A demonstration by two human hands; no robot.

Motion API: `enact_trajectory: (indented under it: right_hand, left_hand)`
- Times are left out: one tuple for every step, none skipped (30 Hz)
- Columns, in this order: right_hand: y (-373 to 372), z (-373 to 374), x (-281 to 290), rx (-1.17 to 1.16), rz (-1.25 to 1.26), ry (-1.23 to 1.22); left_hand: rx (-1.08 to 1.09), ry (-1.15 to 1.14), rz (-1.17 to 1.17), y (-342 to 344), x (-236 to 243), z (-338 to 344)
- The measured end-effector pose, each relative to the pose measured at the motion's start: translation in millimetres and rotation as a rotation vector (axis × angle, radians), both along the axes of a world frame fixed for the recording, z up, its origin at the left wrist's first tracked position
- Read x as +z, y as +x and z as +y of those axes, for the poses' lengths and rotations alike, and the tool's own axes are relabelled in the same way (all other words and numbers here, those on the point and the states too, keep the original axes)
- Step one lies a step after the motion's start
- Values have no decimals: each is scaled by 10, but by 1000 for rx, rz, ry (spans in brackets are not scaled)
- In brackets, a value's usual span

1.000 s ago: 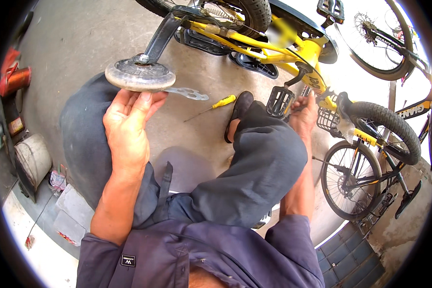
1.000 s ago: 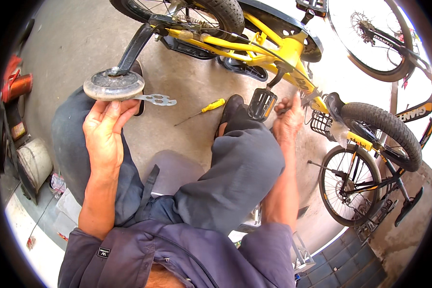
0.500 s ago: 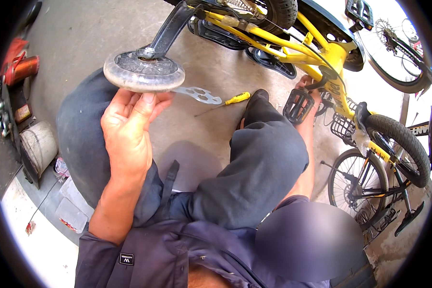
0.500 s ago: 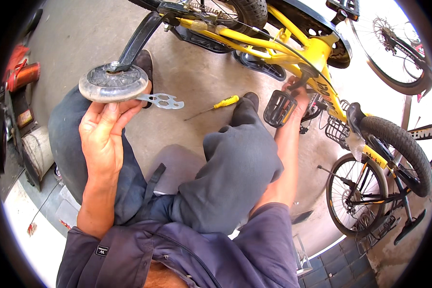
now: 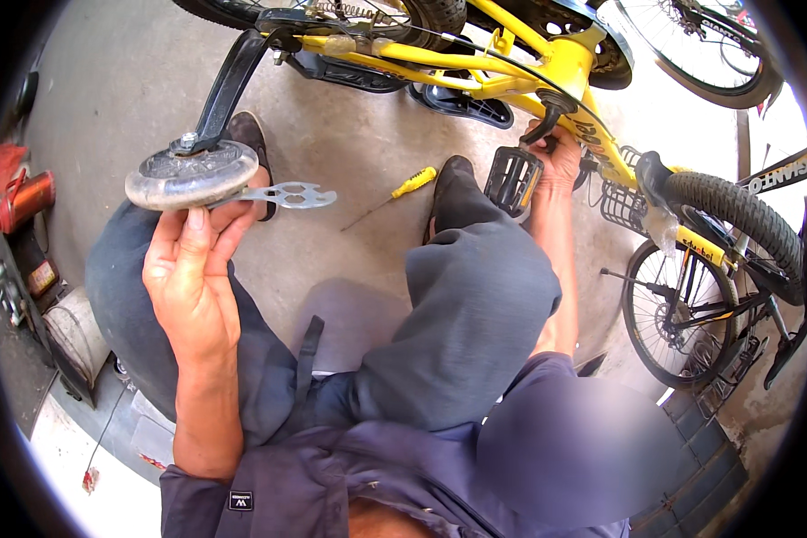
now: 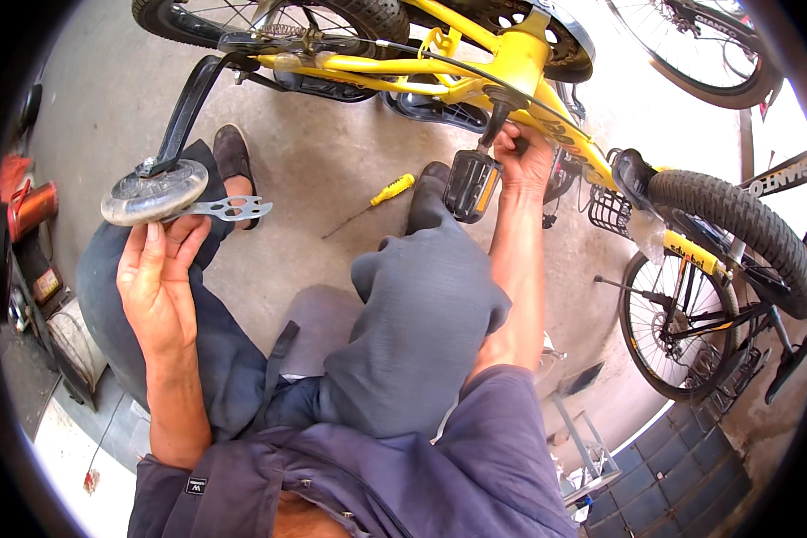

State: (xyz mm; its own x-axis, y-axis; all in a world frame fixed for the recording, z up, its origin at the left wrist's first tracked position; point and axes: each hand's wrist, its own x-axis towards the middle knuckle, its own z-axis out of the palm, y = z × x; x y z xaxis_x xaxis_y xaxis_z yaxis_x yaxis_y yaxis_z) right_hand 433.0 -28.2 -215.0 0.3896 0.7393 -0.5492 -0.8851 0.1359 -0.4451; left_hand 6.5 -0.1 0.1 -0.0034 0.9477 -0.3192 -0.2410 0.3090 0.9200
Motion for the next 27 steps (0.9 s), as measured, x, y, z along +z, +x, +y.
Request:
enact_trajectory:
  right_hand:
    - [42, -28, -19, 25, 26, 24]
    - [83, -37, -44, 32, 54, 7]
    - [104, -46, -43, 46, 60, 3]
    - [121, -64, -41, 61, 65, 0]
    - [129, -88, -43, 75, 70, -4]
    - [107, -74, 14, 88, 56, -37]
    - [86, -73, 54, 102, 48, -41]
    - [67, -76, 89, 115, 40, -45]
    - [62, -82, 136, 128, 29, -50]
    - [42, -74, 195, 137, 7, -86]
    - [33, -101, 220, 149, -1, -82]
    - [50, -144, 258, 157, -12, -80]
    - [77, -164, 280, 165, -24, -77]
    - [124, -162, 285, 165, -21, -79]
    - [167, -186, 285, 166, -17, -83]
    - [205, -208, 281, 166, -13, -87]
    - [229, -235, 266, 167, -9, -91]
    - [207, -184, 294, 172, -31, -144]
    - [186, -167, 339, 208, -55, -251]
    - [159, -167, 397, 244, -80, -357]
    - [129, -111, 438, 283, -107, -457]
    - [126, -146, 370, 221, 5, -569]
    - [151, -251, 219, 282, 8, -551]
    - [105, -279, 81, 323, 20, -570]
    - [-120, -203, 82, 376, 42, -591]
    - [-327, -119, 104, 358, 19, -641]
    - [-572, 7, 262, 339, -3, -693]
  left_hand:
    - [-3, 2, -6, 0, -9, 36]
    - [-6, 4, -13, -1, -18, 70]
    - [-10, -3, -6, -5, -36, 91]
    - [-13, -10, 0, -10, -55, 111]
    - [-16, -18, 6, -10, -68, 131]
    - [-9, -27, 9, 0, -61, 151]
    - [-2, -36, 12, 18, -50, 170]
    - [5, -45, 15, 28, -44, 189]
    - [17, -45, 11, 34, -54, 212]
    - [29, -46, 8, 37, -75, 230]
    - [42, -46, 6, 38, -88, 247]
    - [19, -39, 3, 32, -96, 270]
    - [-3, -32, 0, 17, -103, 293]
    - [-26, -24, -3, 15, -107, 315]
    - [-28, -17, 9, 14, -115, 312]
    - [-31, -10, 20, 16, -127, 317]
    - [-34, -2, 31, 19, -143, 323]
    - [-25, 21, 32, 32, -152, 366]
    - [-16, 7, 40, 24, -159, 363]
    - [-7, -7, 48, 10, -185, 347]
    - [6, -15, 55, 6, -192, 350]
    - [19, -26, 68, 34, -194, 350]
    - [12, -26, 62, 59, -186, 362]
    - [8, -25, 58, 75, -185, 378]
    - [12, -28, 67, 69, -181, 365]
    - [17, -19, 75, 63, -175, 356]
    - [20, -13, 82, 46, -176, 359]
